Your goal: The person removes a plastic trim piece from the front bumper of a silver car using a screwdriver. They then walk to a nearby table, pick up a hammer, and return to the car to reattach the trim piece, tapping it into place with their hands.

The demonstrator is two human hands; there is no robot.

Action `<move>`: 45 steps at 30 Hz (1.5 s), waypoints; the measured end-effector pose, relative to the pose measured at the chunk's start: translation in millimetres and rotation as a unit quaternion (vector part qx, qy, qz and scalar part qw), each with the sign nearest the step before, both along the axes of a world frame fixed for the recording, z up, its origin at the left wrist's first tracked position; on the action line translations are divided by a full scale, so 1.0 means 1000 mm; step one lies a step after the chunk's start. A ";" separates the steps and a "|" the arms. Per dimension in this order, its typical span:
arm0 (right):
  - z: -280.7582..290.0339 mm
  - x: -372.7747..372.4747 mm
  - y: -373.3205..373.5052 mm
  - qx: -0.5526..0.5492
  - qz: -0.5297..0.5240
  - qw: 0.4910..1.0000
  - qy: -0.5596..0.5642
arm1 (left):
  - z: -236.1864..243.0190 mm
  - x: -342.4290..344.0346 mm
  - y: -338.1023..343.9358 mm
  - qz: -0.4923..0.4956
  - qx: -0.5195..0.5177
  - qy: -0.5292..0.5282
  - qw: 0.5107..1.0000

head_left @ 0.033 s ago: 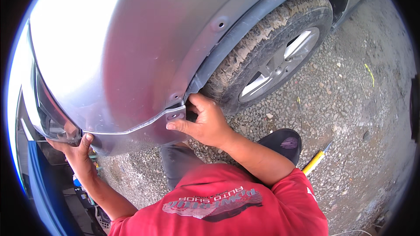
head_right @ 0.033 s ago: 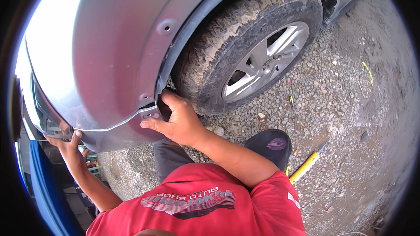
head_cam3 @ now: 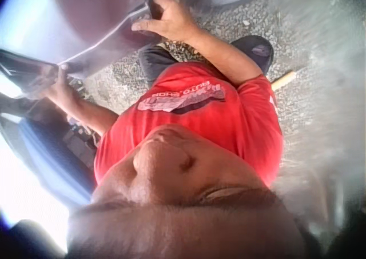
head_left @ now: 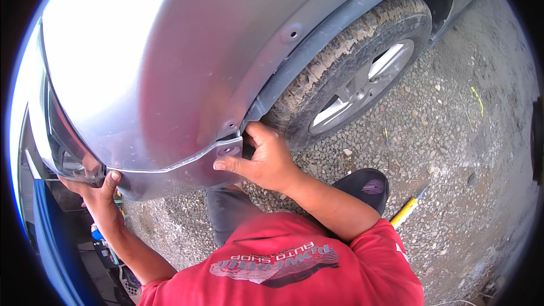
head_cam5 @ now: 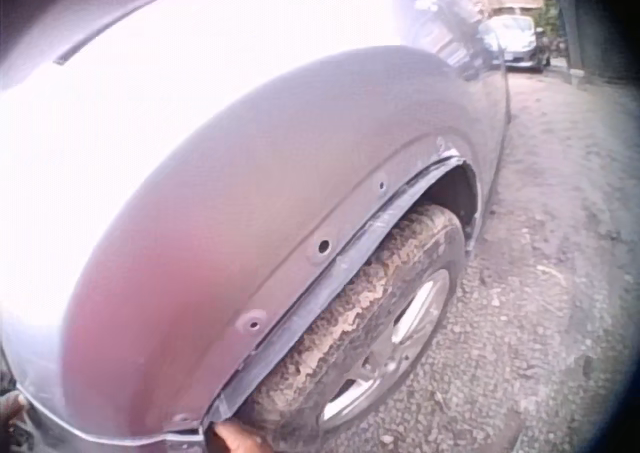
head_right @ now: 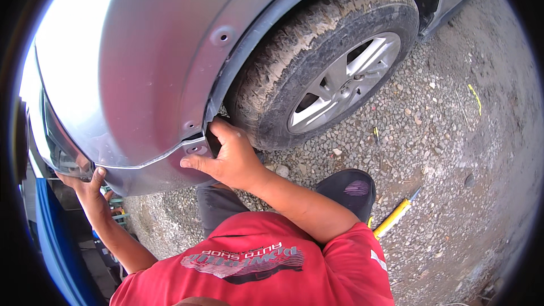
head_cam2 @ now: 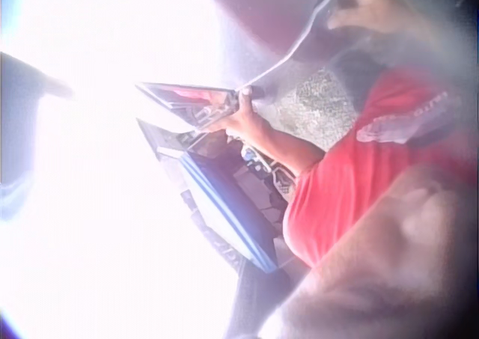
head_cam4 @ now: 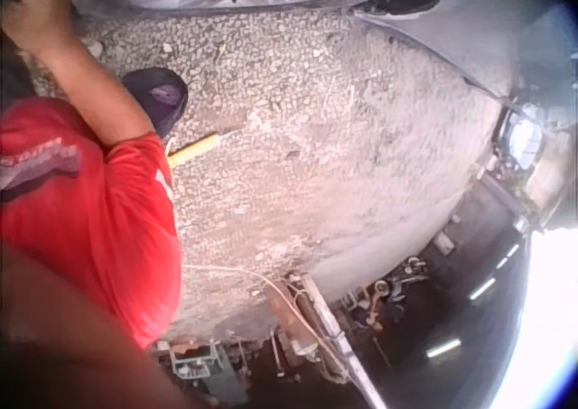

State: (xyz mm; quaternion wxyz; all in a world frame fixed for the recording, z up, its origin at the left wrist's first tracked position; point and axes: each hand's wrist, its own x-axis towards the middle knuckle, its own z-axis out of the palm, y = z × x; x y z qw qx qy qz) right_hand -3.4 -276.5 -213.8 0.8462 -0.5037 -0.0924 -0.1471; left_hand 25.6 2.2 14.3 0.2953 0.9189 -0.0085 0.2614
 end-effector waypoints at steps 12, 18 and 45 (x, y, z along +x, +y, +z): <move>0.018 0.016 0.002 0.038 0.071 0.996 0.045 | -0.001 0.003 -0.008 -0.078 -0.004 -0.042 0.996; 0.016 0.003 0.010 -0.018 -0.013 0.998 0.050 | -0.006 0.003 -0.002 -0.027 0.035 -0.050 0.998; 0.146 -0.015 0.110 -0.253 0.136 0.787 -0.545 | 0.000 -0.006 -0.022 -0.052 -0.103 -0.057 0.992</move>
